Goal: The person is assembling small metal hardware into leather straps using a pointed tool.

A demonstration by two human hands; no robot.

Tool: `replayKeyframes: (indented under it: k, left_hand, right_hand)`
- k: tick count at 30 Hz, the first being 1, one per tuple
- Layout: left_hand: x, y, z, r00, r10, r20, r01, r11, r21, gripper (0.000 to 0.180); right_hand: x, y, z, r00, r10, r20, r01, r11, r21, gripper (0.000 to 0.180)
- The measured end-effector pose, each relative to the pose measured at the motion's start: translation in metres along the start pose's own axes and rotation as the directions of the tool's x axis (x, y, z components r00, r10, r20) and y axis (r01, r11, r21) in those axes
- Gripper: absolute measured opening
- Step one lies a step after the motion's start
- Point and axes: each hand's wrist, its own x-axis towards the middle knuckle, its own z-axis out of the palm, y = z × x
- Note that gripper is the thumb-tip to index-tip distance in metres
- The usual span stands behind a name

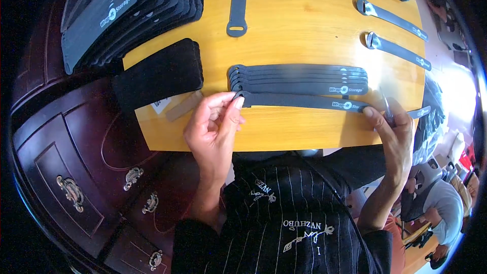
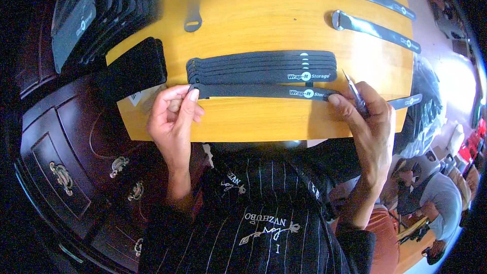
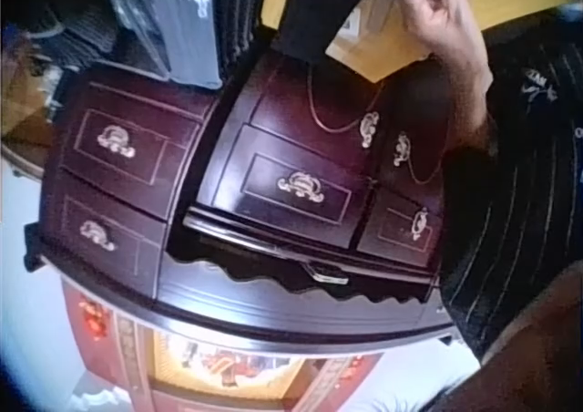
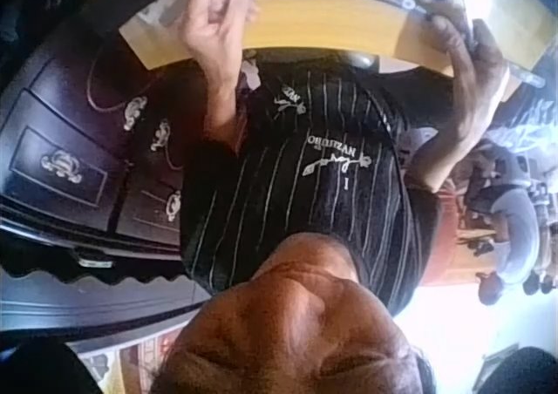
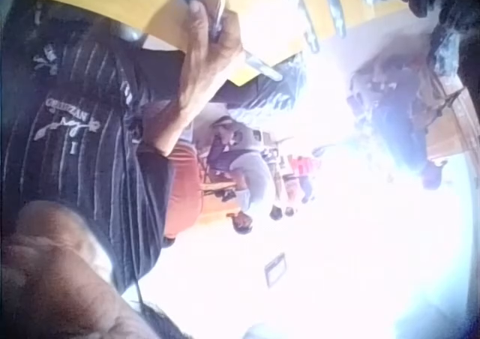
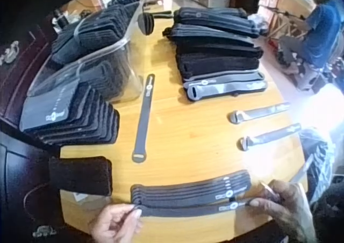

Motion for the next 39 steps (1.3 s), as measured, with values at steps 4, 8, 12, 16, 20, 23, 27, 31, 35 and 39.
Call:
replayKeyframes:
  k: [4, 8, 12, 16, 20, 23, 27, 31, 35, 39]
  left_hand:
    - [0.002, 0.000, 0.003, 1.000, -0.012, -0.021, 0.012, 1.000, -0.006, 0.013]
    - [0.003, -0.003, 0.004, 1.000, 0.004, -0.017, -0.004, 1.000, -0.021, 0.013]
    - [0.003, 0.000, 0.003, 1.000, 0.003, -0.024, -0.003, 1.000, 0.013, 0.012]
    - [0.004, -0.001, 0.003, 1.000, 0.001, -0.021, -0.001, 1.000, 0.025, 0.012]
    - [0.006, -0.001, 0.007, 1.000, -0.011, -0.013, 0.012, 1.000, 0.017, 0.012]
    - [0.007, 0.003, 0.006, 1.000, -0.008, -0.021, 0.009, 0.999, 0.033, 0.013]
    - [0.006, 0.003, 0.006, 1.000, 0.001, -0.019, 0.000, 0.999, 0.045, 0.013]
    - [0.006, 0.002, 0.007, 1.000, 0.005, -0.024, -0.004, 0.999, 0.035, 0.013]
    - [0.004, 0.000, 0.007, 0.999, -0.005, -0.044, 0.008, 0.997, 0.076, 0.013]
    - [0.004, -0.003, 0.009, 0.998, 0.024, -0.049, -0.019, 0.995, 0.099, 0.014]
  right_hand:
    - [0.004, 0.006, 0.002, 1.000, 0.000, 0.001, 0.000, 1.000, 0.007, 0.024]
    - [0.005, 0.006, 0.003, 1.000, 0.012, -0.006, -0.012, 1.000, 0.020, 0.022]
    - [0.007, 0.002, 0.005, 1.000, 0.006, -0.002, -0.006, 1.000, 0.026, 0.021]
    - [0.008, 0.007, 0.007, 1.000, 0.000, -0.013, 0.000, 0.999, 0.041, 0.018]
    - [0.008, 0.009, 0.005, 1.000, 0.011, -0.014, -0.010, 0.999, 0.037, 0.018]
    - [0.009, 0.006, 0.006, 1.000, 0.000, -0.018, 0.001, 0.998, 0.070, 0.018]
    - [0.008, 0.003, 0.007, 1.000, 0.010, -0.014, -0.009, 1.000, 0.024, 0.018]
    - [0.008, 0.006, 0.007, 1.000, -0.012, -0.018, 0.013, 0.999, 0.042, 0.018]
    - [0.009, 0.004, 0.010, 0.999, -0.023, -0.028, 0.023, 1.000, 0.014, 0.019]
    - [0.008, -0.004, 0.006, 0.999, -0.004, -0.045, 0.003, 1.000, -0.017, 0.022]
